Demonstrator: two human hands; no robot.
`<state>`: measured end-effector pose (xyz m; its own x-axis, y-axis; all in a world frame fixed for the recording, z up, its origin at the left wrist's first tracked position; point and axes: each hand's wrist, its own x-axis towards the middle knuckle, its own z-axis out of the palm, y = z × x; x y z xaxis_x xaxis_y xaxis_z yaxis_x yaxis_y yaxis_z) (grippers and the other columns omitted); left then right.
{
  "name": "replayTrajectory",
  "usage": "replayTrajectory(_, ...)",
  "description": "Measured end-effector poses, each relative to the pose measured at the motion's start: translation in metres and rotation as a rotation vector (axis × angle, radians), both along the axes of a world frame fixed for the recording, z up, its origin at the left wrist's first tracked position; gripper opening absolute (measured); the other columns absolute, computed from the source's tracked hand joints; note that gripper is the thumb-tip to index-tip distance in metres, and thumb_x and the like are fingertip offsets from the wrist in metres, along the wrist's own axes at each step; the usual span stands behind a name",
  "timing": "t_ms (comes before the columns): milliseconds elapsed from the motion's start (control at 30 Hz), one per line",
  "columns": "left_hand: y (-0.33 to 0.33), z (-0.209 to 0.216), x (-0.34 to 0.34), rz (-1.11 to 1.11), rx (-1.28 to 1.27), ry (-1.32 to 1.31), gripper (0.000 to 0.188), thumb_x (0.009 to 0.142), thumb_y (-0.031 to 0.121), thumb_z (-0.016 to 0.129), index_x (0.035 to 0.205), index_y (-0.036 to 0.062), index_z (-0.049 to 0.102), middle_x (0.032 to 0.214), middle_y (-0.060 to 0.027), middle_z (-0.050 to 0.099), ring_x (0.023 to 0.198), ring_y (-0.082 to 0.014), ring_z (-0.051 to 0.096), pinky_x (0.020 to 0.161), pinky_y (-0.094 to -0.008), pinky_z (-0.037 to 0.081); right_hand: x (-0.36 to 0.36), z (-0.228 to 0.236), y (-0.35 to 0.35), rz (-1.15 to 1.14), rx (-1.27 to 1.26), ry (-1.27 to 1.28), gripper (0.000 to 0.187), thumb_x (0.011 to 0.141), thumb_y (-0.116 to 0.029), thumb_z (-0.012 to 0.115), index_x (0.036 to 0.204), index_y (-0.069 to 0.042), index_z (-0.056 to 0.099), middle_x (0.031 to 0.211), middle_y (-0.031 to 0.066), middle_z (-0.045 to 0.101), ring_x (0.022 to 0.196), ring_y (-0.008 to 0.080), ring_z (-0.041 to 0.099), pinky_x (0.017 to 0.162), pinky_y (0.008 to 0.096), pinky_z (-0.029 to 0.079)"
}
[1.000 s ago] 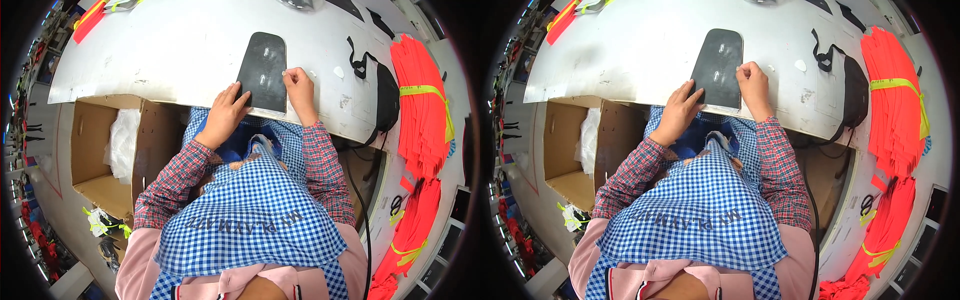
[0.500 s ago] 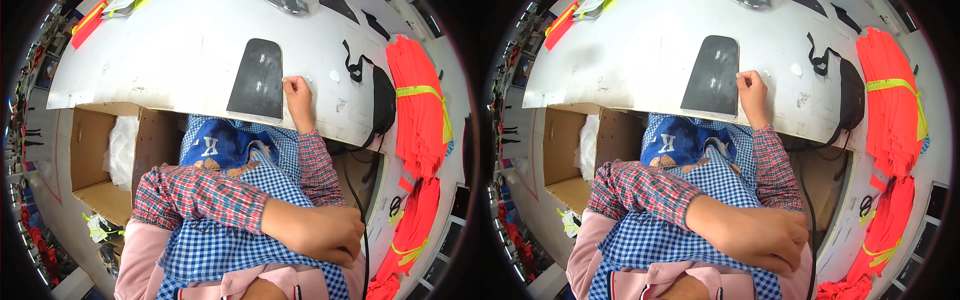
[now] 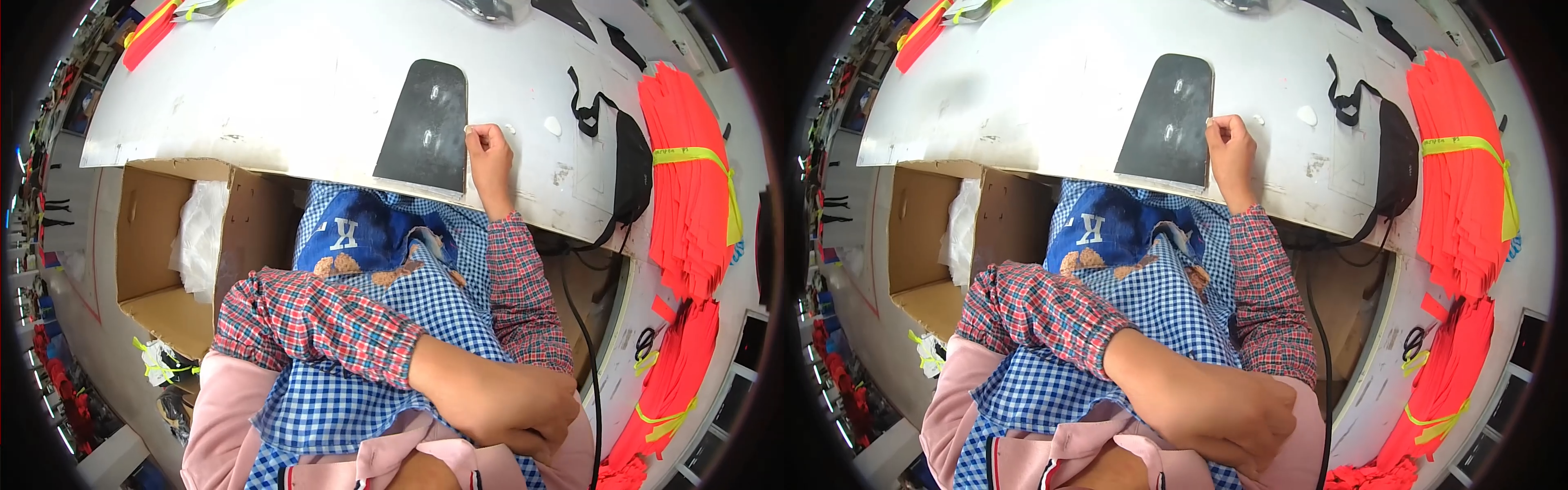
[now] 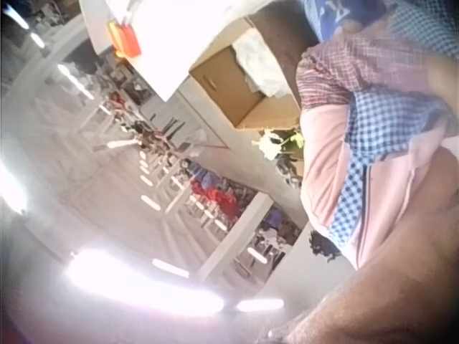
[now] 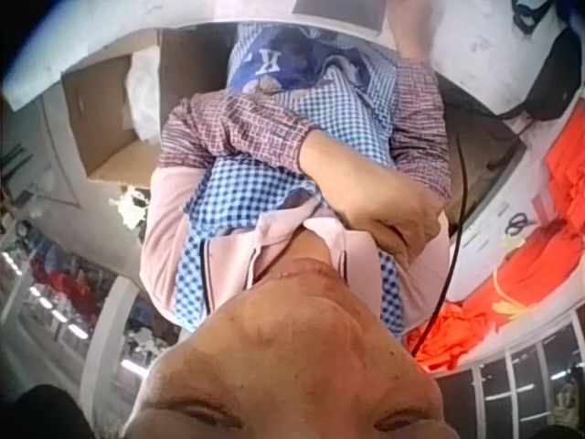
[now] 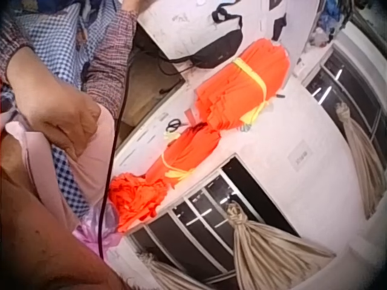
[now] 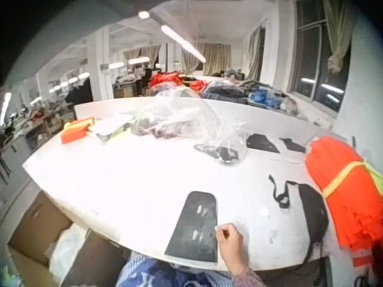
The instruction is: Assembling product components by applying small white stickers and protective film to black parts at a factory workbench.
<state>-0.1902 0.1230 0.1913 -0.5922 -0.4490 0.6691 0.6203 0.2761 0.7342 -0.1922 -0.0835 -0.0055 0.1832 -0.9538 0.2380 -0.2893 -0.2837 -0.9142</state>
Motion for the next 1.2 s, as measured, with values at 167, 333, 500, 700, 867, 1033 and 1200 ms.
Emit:
replayTrajectory(167, -0.023, -0.011, 0.034, 0.229, -0.15, -0.041, 0.019, 0.096, 0.02, 0.054, 0.09, 0.0055, 0.066, 0.092, -0.0119, 0.059, 0.089, -0.0308, 0.054, 0.081, -0.0399, 0.042, -0.004, -0.003, -0.004, -0.007, 0.011, 0.005, 0.015, 0.09, -0.014, 0.066, 0.087, 0.001, 0.063, 0.075, 0.0072, 0.068, 0.066, 0.0134, 0.064, 0.064, 0.0287, 0.051)
replayTrajectory(333, -0.091, -0.086, 0.125, 1.277, -0.225, -0.8, 0.023, 0.087, 0.005, 0.063, 0.109, 0.002, 0.064, 0.114, -0.0179, 0.061, 0.111, -0.0351, 0.057, 0.096, -0.0418, 0.047, -0.004, -0.007, -0.004, -0.007, 0.042, -0.062, 0.015, 0.089, -0.014, 0.067, 0.087, 0.0, 0.063, 0.076, 0.0073, 0.069, 0.067, 0.0136, 0.065, 0.065, 0.0285, 0.052)
replayTrajectory(500, -0.121, -0.167, 0.184, 1.562, -0.222, -1.174, 0.043, 0.092, 0.018, 0.064, 0.132, 0.0072, 0.054, 0.144, -0.0172, 0.046, 0.136, -0.0403, 0.039, 0.11, -0.0513, 0.033, -0.003, -0.008, -0.004, -0.016, 0.03, -0.023, 0.014, 0.088, -0.013, 0.068, 0.088, 0.0, 0.064, 0.075, 0.0068, 0.069, 0.069, 0.0132, 0.065, 0.065, 0.0284, 0.052)
replayTrajectory(700, -0.121, -0.188, 0.186, 1.383, -0.206, -1.384, 0.049, 0.098, 0.033, 0.055, 0.142, 0.0121, 0.047, 0.154, -0.0111, 0.036, 0.145, -0.0379, 0.023, 0.115, -0.0582, 0.02, -0.004, -0.003, 0.0, -0.026, 0.041, -0.026, 0.015, 0.089, -0.014, 0.068, 0.087, 0.0, 0.065, 0.076, 0.0069, 0.069, 0.069, 0.013, 0.065, 0.065, 0.0284, 0.052)
replayTrajectory(867, -0.119, -0.189, 0.187, 1.39, -0.264, -1.379, 0.048, 0.099, 0.036, 0.05, 0.14, 0.0108, 0.049, 0.153, -0.0132, 0.038, 0.143, -0.0392, 0.028, 0.113, -0.0601, 0.022, -0.003, -0.004, -0.001, -0.017, 0.039, -0.041, 0.014, 0.089, -0.013, 0.068, 0.087, 0.001, 0.065, 0.076, 0.0068, 0.069, 0.068, 0.0127, 0.065, 0.064, 0.0277, 0.052)
replayTrajectory(1033, -0.118, -0.184, 0.187, 1.364, -0.236, -1.42, 0.048, 0.1, 0.034, 0.051, 0.142, 0.012, 0.047, 0.154, -0.0123, 0.036, 0.144, -0.0391, 0.025, 0.115, -0.058, 0.02, -0.006, -0.008, -0.004, -0.006, 0.018, -0.048, 0.012, 0.089, -0.011, 0.068, 0.087, 0.0, 0.064, 0.077, 0.0063, 0.07, 0.069, 0.0113, 0.065, 0.065, 0.0269, 0.052)
replayTrajectory(1200, -0.118, -0.188, 0.183, 1.38, -0.223, -1.402, 0.047, 0.099, 0.032, 0.05, 0.141, 0.0112, 0.048, 0.153, -0.0134, 0.037, 0.144, -0.0397, 0.026, 0.115, -0.0574, 0.021, -0.008, 0.007, -0.005, 0.051, 0.216, -0.322, 0.009, 0.094, -0.008, 0.062, 0.091, 0.0, 0.06, 0.088, 0.0085, 0.07, 0.073, 0.0107, 0.066, 0.066, 0.0237, 0.055)
